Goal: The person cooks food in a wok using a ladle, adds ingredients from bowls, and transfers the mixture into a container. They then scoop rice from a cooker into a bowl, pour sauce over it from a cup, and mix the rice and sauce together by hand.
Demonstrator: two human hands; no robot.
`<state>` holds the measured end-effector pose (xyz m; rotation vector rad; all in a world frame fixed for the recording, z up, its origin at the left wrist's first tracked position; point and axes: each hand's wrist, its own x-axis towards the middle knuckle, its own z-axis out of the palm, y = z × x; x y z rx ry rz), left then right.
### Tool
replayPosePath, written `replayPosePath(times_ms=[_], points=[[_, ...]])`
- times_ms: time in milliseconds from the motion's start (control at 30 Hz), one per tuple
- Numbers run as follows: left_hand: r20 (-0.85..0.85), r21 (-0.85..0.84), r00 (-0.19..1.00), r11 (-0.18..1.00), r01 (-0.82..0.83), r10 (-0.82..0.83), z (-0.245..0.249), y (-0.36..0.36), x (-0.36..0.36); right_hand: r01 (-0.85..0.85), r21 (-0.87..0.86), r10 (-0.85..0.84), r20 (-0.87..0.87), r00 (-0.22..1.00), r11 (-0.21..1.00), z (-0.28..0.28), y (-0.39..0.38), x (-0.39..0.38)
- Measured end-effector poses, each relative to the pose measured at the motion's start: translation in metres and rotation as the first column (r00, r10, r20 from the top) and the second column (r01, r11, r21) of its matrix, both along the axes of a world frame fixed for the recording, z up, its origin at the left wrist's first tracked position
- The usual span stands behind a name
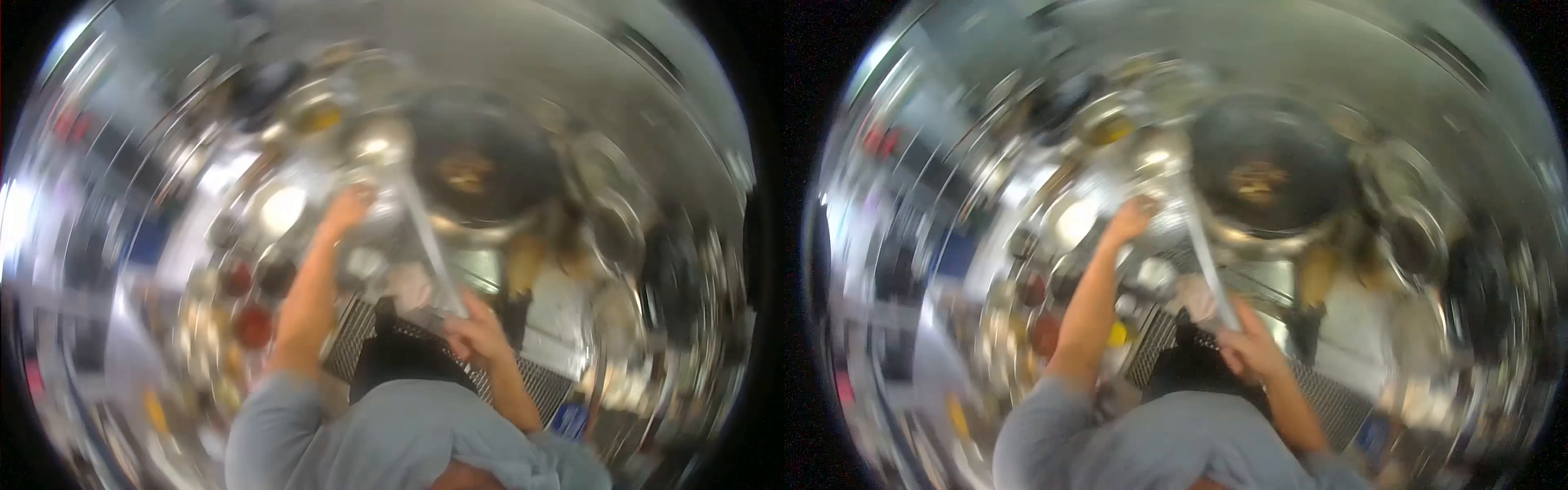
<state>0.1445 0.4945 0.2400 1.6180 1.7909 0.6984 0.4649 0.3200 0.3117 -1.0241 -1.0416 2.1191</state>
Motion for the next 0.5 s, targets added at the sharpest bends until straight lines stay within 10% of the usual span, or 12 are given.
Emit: replayPosePath(times_ms=[33, 100, 133, 233, 300, 333, 367, 433, 500], points=[[-0.097, 0.258, 0.992, 0.961, 0.098, -0.075, -0.026, -0.024, -0.005, -0.01, 0.102, 0.001, 0.096, 0.995, 0.995, -0.003, -0.001, 0.002], [-0.516, -0.239, 0.843, 0.971, 0.028, -0.152, -0.012, -0.064, 0.016, -0.011, 0.143, -0.002, 0.091, 0.996, 0.99, 0.002, -0.016, 0.003], [-0.127, 0.088, 0.978, 0.984, -0.158, 0.168, -0.005, -0.114, 0.024, 0.022, 0.071, -0.024, 0.029, 0.999, 0.997, 0.006, -0.021, 0.004], [0.641, 0.008, 0.745, 0.97, -0.245, 0.183, -0.022, -0.208, 0.032, -0.109, 0.074, 0.11, -0.009, 0.994, 0.991, -0.003, -0.027, 0.009], [-0.049, -0.173, 0.919, 0.903, -0.393, 0.39, -0.089, -0.265, 0.04, -0.206, -0.004, 0.204, -0.113, 0.972, 0.979, -0.025, -0.025, 0.02], [-0.58, -0.311, 0.808, 0.89, -0.334, 0.101, -0.063, -0.315, 0.058, -0.243, 0.018, 0.243, -0.083, 0.966, 0.97, -0.024, -0.03, 0.02], [-0.229, -0.344, 0.953, 0.9, -0.269, 0.197, -0.093, -0.343, 0.058, -0.269, 0.047, 0.271, -0.058, 0.961, 0.962, -0.021, -0.033, 0.017], [-0.131, -0.338, 0.748, 0.68, -0.651, 0.651, -0.118, -0.412, 0.092, -0.257, -0.085, 0.248, -0.106, 0.963, 0.963, -0.027, -0.042, 0.013], [0.003, -0.567, 0.795, 0.656, -0.499, 0.607, -0.12, -0.482, 0.097, -0.266, -0.269, 0.218, -0.195, 0.956, 0.926, -0.037, -0.042, 0.008]])
